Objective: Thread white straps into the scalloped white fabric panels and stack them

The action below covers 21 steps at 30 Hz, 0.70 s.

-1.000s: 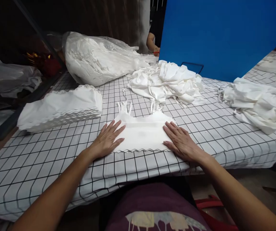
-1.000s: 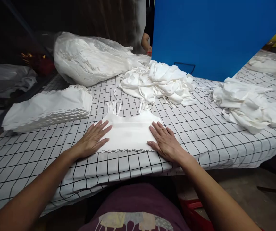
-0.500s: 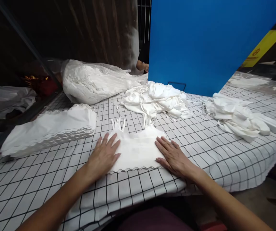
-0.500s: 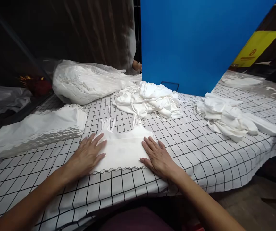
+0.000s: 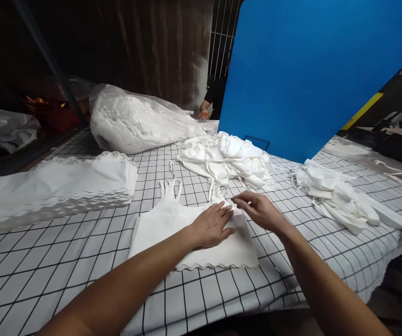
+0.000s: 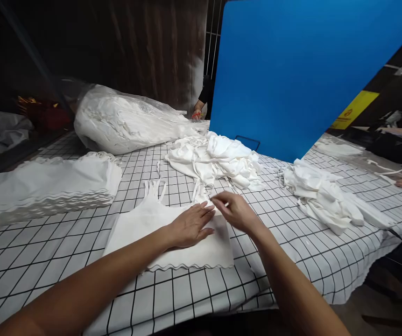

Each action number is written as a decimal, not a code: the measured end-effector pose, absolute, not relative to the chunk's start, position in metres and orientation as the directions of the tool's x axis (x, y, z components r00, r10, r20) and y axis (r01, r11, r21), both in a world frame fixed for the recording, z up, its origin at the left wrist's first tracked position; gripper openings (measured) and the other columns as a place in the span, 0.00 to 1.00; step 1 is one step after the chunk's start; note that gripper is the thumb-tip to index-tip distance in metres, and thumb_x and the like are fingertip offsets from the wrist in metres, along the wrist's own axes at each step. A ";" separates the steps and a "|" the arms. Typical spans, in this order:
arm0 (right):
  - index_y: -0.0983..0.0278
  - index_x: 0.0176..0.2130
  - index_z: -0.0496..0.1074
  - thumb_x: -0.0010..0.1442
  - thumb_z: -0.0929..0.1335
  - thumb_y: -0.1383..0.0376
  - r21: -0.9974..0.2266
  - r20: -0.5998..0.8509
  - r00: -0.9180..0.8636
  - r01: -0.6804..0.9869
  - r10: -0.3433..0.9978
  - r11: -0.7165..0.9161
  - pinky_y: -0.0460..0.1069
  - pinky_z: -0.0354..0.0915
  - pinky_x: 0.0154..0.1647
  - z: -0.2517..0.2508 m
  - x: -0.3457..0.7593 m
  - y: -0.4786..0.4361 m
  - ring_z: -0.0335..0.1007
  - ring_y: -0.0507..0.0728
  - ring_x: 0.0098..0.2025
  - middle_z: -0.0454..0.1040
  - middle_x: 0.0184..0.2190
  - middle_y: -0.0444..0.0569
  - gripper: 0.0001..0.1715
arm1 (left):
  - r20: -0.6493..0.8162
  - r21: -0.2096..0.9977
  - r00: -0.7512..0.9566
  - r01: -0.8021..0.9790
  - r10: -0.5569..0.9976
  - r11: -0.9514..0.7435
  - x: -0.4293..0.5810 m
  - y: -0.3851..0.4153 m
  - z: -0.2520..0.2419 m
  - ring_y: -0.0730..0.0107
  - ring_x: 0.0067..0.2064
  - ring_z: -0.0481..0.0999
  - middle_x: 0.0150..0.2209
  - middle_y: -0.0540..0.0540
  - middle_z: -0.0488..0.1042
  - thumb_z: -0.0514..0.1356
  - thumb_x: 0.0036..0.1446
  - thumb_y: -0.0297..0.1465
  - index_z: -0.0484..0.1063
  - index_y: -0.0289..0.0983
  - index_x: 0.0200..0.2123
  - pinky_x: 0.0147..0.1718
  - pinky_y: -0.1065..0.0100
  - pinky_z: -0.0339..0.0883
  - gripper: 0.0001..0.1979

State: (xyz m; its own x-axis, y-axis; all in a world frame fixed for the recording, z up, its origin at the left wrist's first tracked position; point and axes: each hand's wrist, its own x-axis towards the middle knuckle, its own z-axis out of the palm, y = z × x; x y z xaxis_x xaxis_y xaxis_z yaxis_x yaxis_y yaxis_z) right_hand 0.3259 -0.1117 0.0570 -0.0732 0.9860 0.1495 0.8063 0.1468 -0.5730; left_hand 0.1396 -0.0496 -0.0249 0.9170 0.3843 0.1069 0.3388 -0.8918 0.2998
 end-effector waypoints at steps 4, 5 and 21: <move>0.64 0.30 0.73 0.65 0.63 0.49 -0.539 -0.042 0.124 0.833 0.991 -0.127 0.48 0.61 0.30 0.057 0.304 -0.035 0.72 0.56 0.31 0.76 0.27 0.49 0.24 | 0.139 0.291 0.914 0.329 0.380 -0.898 0.140 -0.049 -0.027 0.49 0.72 0.46 0.70 0.39 0.54 0.40 0.68 0.51 0.54 0.34 0.68 0.68 0.51 0.40 0.35; 0.65 0.28 0.71 0.64 0.64 0.49 -0.521 -0.081 0.160 0.835 0.984 -0.178 0.48 0.60 0.30 0.053 0.299 -0.017 0.71 0.56 0.30 0.75 0.26 0.50 0.24 | 0.142 0.294 0.915 0.325 0.377 -0.899 0.140 -0.049 -0.027 0.49 0.72 0.46 0.70 0.39 0.54 0.40 0.68 0.51 0.54 0.34 0.68 0.68 0.51 0.40 0.36; 0.67 0.26 0.69 0.60 0.68 0.66 -0.766 -0.337 0.273 0.477 0.901 -0.431 0.44 0.52 0.19 0.034 0.327 0.050 0.54 0.47 0.19 0.65 0.18 0.43 0.12 | 0.047 0.366 0.927 0.331 0.373 -0.870 0.143 -0.048 -0.024 0.47 0.73 0.38 0.72 0.40 0.47 0.41 0.68 0.49 0.50 0.33 0.70 0.70 0.49 0.38 0.36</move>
